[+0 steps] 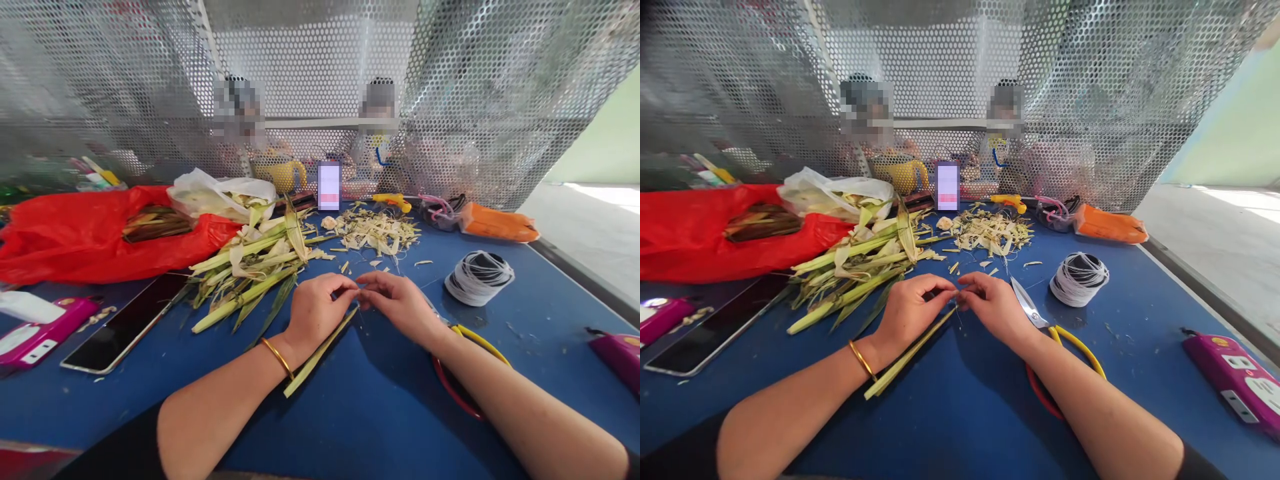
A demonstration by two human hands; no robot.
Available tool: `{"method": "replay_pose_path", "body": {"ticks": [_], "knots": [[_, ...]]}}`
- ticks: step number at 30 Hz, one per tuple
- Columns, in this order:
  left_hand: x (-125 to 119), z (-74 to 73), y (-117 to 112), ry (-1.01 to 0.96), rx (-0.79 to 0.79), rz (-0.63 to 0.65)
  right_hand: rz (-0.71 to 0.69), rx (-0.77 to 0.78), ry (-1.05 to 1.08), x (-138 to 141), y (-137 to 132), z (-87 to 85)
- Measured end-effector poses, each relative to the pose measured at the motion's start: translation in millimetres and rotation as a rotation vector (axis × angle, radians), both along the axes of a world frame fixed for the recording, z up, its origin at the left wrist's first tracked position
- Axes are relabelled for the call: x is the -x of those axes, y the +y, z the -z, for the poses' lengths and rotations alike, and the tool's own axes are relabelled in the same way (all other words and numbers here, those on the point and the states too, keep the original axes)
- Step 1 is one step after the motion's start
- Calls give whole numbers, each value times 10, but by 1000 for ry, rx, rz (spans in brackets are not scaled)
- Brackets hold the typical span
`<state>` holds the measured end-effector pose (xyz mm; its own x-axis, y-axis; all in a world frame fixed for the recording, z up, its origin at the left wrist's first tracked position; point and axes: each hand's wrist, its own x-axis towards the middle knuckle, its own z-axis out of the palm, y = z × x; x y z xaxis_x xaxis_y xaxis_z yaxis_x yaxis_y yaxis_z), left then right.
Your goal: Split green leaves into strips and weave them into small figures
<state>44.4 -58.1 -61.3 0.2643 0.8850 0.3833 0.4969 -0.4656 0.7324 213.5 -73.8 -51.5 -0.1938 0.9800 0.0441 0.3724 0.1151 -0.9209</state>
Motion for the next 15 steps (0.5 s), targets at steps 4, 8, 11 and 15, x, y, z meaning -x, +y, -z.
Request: {"method": "replay_pose_path", "body": {"ticks": [4, 8, 11, 15], "knots": [[-10, 7, -12, 7, -42, 0, -36, -3, -2, -1, 7, -10], [-25, -6, -28, 5, -15, 8, -16, -17, -69, -5, 4, -16], [-29, -8, -28, -1, -7, -4, 17, -46, -111, -5, 2, -23], [-27, 4, -16, -8, 10, -25, 61, -7, -59, 14, 0, -26]]}}
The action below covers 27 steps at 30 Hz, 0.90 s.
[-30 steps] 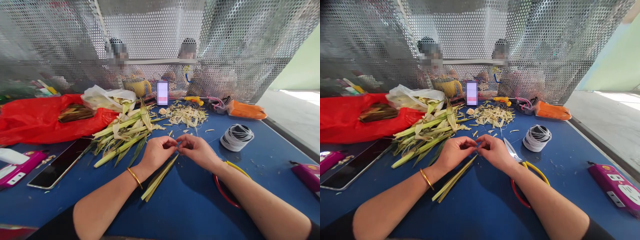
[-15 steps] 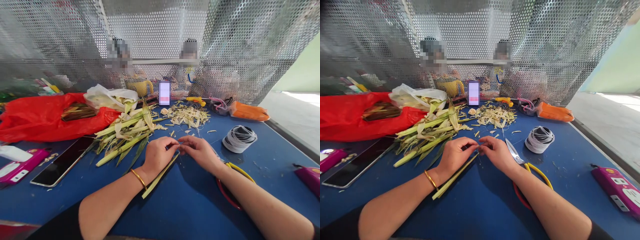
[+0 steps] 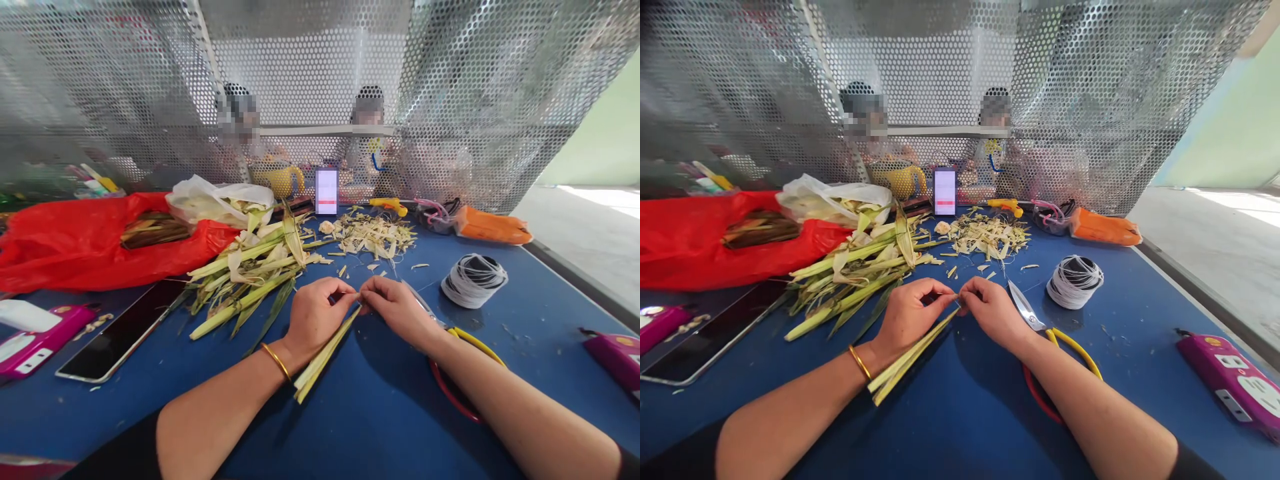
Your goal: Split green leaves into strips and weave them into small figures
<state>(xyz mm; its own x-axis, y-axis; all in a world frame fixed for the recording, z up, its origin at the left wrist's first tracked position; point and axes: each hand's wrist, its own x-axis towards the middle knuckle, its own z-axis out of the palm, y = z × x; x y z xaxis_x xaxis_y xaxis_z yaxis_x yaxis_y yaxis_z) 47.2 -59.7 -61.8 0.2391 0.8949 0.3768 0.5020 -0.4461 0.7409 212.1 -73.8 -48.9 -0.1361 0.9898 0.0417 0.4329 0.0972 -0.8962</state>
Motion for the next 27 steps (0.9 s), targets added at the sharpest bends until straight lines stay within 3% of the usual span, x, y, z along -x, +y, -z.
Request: {"method": "replay_pose_path", "body": {"ticks": [8, 13, 27], "knots": [[7, 4, 5, 6, -2, -20, -37, 54, 162, 16, 1, 5], [2, 3, 1, -7, -14, 0, -111, 58, 92, -9, 2, 2], [-8, -8, -4, -1, 16, -26, -57, -4, -2, -6, -4, -7]]}}
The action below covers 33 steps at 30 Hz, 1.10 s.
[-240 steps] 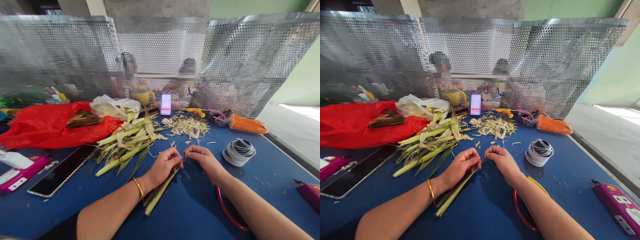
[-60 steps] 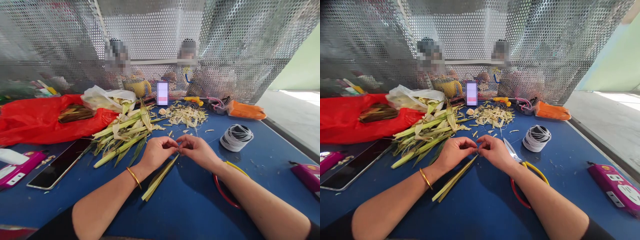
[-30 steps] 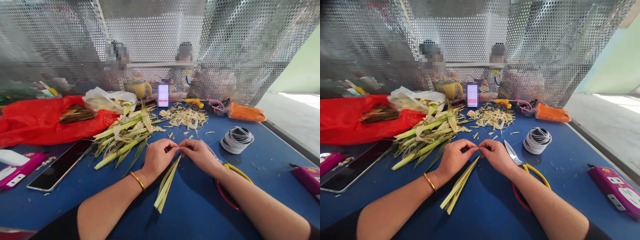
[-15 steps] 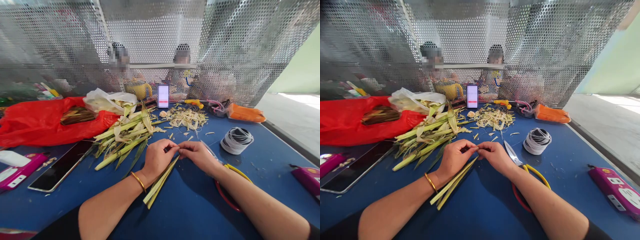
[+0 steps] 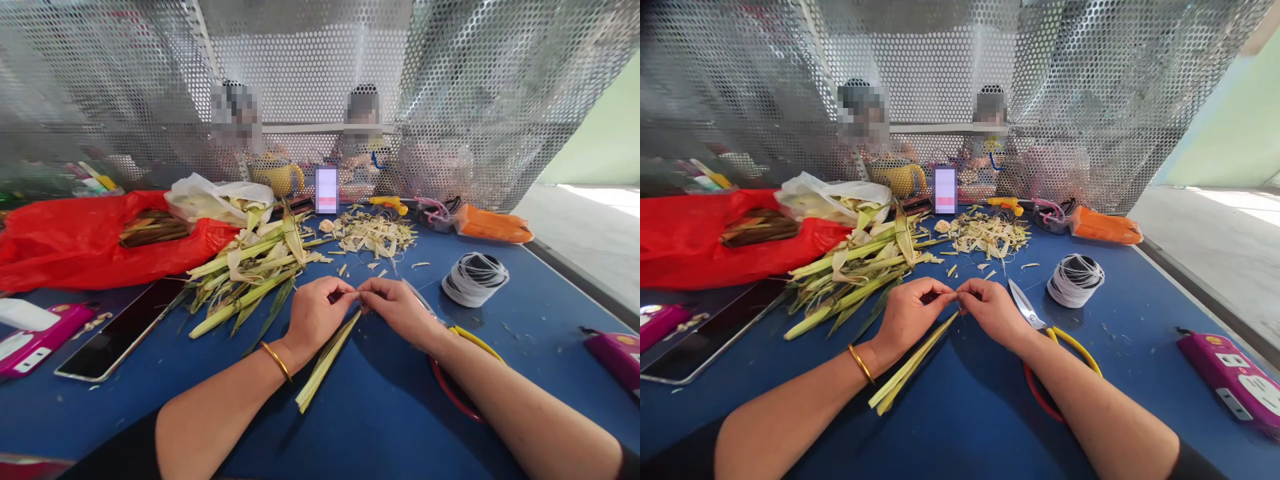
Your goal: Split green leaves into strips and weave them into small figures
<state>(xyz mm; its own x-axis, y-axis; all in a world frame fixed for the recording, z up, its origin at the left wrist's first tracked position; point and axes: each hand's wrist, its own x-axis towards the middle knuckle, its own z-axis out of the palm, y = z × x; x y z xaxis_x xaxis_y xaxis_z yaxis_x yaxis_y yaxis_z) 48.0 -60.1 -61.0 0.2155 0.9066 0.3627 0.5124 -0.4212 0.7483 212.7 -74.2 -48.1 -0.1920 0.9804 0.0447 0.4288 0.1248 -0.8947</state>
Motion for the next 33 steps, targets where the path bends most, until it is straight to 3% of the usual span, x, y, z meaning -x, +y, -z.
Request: {"method": "replay_pose_path", "body": {"ticks": [7, 13, 18, 22, 27, 33], "knots": [[9, 17, 27, -44, 65, -15, 101, 116, 226, 4, 15, 16], [63, -12, 116, 130, 331, -24, 228, 30, 427, -36, 39, 22], [85, 27, 175, 48, 427, -19, 214, 98, 562, -9, 18, -2], [65, 39, 173, -123, 484, 15, 118, 169, 620, -10, 4, -19], [42, 13, 199, -516, 682, 76, 42, 228, 688, -41, 10, -17], [39, -2, 214, -925, 936, 282, -9, 294, 731, -31, 4, 9]]}}
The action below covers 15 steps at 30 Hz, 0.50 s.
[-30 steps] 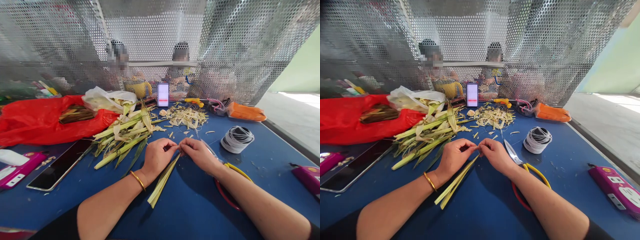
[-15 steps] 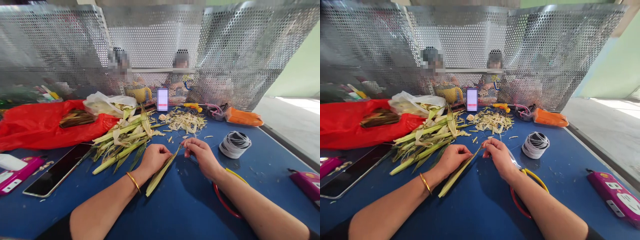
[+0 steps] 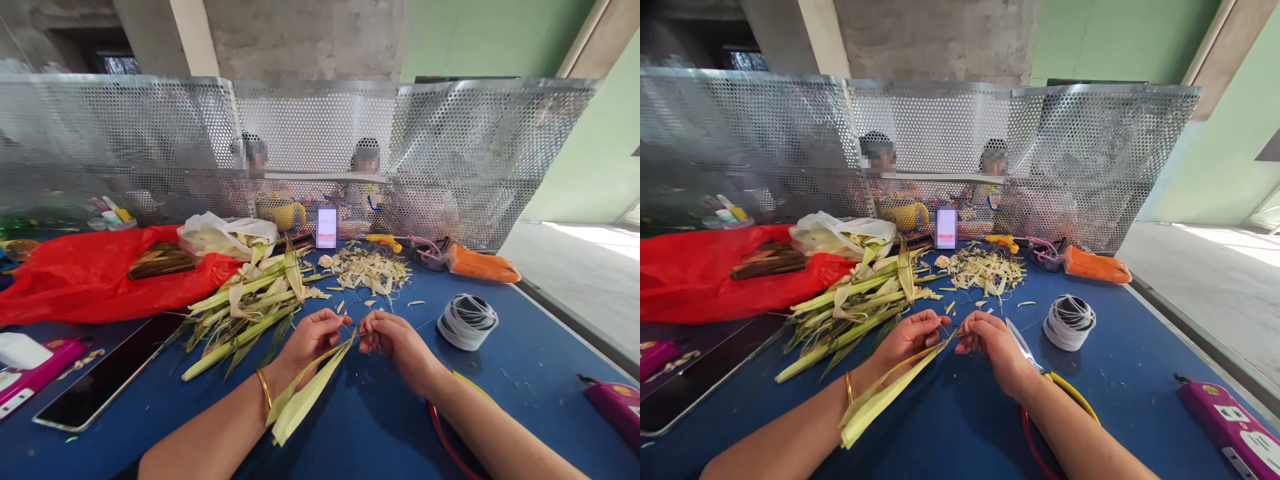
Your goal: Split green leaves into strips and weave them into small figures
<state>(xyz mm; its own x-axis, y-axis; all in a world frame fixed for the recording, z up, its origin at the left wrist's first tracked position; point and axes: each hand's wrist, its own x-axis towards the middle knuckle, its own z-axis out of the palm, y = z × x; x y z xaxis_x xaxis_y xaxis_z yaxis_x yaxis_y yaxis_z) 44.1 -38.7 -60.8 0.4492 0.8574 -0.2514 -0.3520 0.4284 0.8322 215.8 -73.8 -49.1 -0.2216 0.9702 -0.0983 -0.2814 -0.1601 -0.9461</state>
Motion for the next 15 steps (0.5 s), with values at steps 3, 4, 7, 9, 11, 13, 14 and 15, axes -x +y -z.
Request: {"method": "replay_pose_path", "body": {"ticks": [3, 4, 7, 9, 11, 13, 14, 15], "knots": [[-15, -2, -46, -112, 2, 92, -7, -3, 3, 6, -1, 4], [-20, 0, -63, -110, -14, 115, -11, -3, 4, 5, 0, 5], [-32, 12, -96, -41, -96, 130, -28, -7, 11, -4, 2, 5], [-33, 16, -98, -4, -133, 120, -34, 0, 17, -7, 1, 3], [-32, 11, -89, 11, -141, 116, -10, 11, 10, -2, -4, -2], [-31, -2, -81, 26, -152, 116, 39, 3, -25, 9, -9, -5], [-31, -10, -81, 39, -164, 115, 62, -8, -47, 15, -11, -5], [-31, -18, -83, 54, -178, 110, 78, -20, -67, 20, -14, -4]]}}
